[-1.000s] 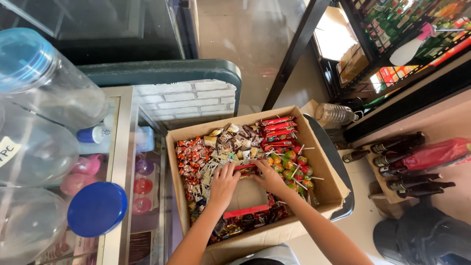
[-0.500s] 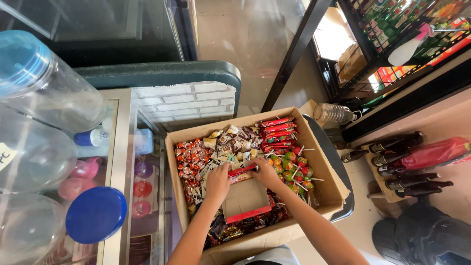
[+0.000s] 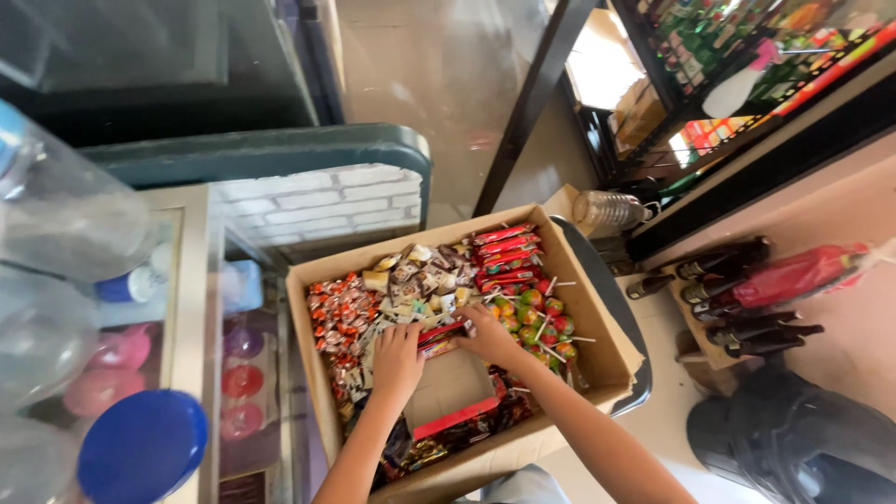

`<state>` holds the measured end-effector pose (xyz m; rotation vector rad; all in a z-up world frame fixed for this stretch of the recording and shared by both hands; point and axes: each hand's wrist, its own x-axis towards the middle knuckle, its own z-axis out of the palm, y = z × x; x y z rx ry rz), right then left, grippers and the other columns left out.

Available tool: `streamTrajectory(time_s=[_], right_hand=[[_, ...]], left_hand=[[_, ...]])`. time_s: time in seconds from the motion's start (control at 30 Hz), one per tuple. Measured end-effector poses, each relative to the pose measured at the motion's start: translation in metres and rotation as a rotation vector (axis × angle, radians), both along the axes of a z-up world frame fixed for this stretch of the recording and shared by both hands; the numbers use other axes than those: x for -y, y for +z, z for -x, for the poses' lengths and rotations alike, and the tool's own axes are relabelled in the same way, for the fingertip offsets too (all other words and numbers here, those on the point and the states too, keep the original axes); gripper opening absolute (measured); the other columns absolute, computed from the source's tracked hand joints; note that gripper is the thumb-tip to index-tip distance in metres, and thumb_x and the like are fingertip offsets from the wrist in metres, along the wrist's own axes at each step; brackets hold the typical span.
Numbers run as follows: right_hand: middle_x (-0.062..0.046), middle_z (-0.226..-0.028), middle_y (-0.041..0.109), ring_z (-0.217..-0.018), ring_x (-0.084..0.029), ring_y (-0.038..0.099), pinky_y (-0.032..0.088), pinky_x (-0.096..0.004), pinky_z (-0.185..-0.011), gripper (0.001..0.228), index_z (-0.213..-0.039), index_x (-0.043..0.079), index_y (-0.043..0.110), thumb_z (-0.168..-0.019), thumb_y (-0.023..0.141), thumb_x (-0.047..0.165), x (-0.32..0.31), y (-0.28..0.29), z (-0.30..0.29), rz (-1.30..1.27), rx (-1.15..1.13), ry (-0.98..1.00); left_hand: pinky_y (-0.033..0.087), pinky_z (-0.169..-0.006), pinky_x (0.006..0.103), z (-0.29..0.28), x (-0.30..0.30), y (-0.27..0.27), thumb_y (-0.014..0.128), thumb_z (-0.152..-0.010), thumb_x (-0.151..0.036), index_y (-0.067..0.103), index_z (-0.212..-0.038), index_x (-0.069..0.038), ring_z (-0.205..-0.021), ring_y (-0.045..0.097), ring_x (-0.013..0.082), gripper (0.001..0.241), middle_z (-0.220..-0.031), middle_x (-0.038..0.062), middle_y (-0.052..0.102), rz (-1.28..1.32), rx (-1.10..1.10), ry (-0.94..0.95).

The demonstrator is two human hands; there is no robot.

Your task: Stocking a grocery shelf with various chocolate bars and candy by transferring them from a larger box into individual display boxes.

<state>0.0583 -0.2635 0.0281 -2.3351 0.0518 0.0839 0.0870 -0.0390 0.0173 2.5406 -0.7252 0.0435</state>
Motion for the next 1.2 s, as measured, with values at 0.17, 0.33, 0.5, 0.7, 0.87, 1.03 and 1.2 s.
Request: streamTrajectory(time_s=[0.17, 0.33, 0.5, 0.7, 0.87, 1.03, 1.2], right_hand=[[-0.015, -0.112, 0.064, -0.099, -0.031, 0.062, 0.053, -0.040, -0.081, 0.064, -0.129, 0.003, 0.058, -0.077, 0.088, 0.026, 0.018, 0.035, 0.010, -0.084, 0.180, 0.150], [-0.011, -0.106, 0.073, -0.097, -0.027, 0.072, 0.057, -0.037, -0.087, 0.034, -0.120, 0.007, 0.066, -0.094, 0.073, 0.028, 0.091, -0.005, 0.005, -0.220, -0.015, -0.241], [-0.014, -0.116, 0.070, -0.109, -0.037, 0.063, 0.050, -0.044, -0.095, 0.030, -0.117, 0.005, 0.069, -0.087, 0.071, 0.013, 0.132, -0.024, -0.017, 0.275, 0.297, -0.022], [-0.013, -0.109, 0.064, -0.100, -0.035, 0.059, 0.047, -0.047, -0.081, 0.038, -0.116, 0.006, 0.068, -0.080, 0.073, 0.016, 0.136, -0.028, -0.045, 0.527, 0.365, 0.132], [-0.008, -0.102, 0.062, -0.103, -0.030, 0.059, 0.048, -0.044, -0.088, 0.025, -0.106, 0.011, 0.069, -0.081, 0.064, 0.012, 0.150, -0.052, -0.053, 0.659, 0.348, 0.175], [-0.008, -0.107, 0.062, -0.103, -0.028, 0.058, 0.046, -0.043, -0.090, 0.025, -0.104, 0.009, 0.071, -0.082, 0.061, 0.008, 0.159, -0.049, -0.056, 0.685, 0.330, 0.256], [-0.008, -0.108, 0.061, -0.105, -0.029, 0.056, 0.044, -0.044, -0.089, 0.025, -0.103, 0.009, 0.072, -0.079, 0.063, 0.008, 0.161, -0.039, -0.058, 0.682, 0.281, 0.267]], left_hand=[[0.043, -0.096, 0.0474, 0.008, 0.020, 0.059, 0.080, -0.074, -0.020, 0.059, -0.126, -0.010, -0.116, 0.053, 0.0318, 0.057, -0.119, 0.010, 0.060, 0.015, 0.015, -0.004], [0.044, -0.095, 0.0481, 0.012, 0.059, 0.061, 0.077, -0.084, -0.025, 0.060, -0.126, -0.008, -0.109, 0.057, 0.0307, 0.048, -0.111, 0.010, 0.064, 0.163, 0.080, -0.051], [0.047, -0.087, 0.0442, 0.007, 0.106, 0.060, 0.073, -0.091, -0.025, 0.063, -0.122, -0.011, -0.098, 0.060, 0.0278, 0.036, -0.100, 0.009, 0.067, 0.162, -0.015, -0.007], [0.047, -0.086, 0.0448, -0.019, 0.168, 0.038, 0.069, -0.089, -0.017, 0.064, -0.115, -0.011, -0.102, 0.060, 0.0296, 0.028, -0.105, 0.007, 0.068, 0.198, 0.080, 0.045], [0.047, -0.089, 0.0434, -0.059, 0.213, 0.010, 0.066, -0.084, -0.014, 0.064, -0.117, -0.010, -0.104, 0.060, 0.0281, 0.034, -0.111, 0.006, 0.067, 0.075, 0.226, 0.085], [0.048, -0.085, 0.0409, -0.083, 0.241, -0.019, 0.063, -0.083, -0.015, 0.063, -0.115, -0.010, -0.100, 0.060, 0.0254, 0.032, -0.105, 0.005, 0.064, -0.165, 0.343, -0.002], [0.049, -0.080, 0.0403, -0.093, 0.250, -0.033, 0.064, -0.082, -0.016, 0.063, -0.110, -0.011, -0.093, 0.061, 0.0250, 0.028, -0.097, 0.006, 0.062, -0.299, 0.445, 0.000]])
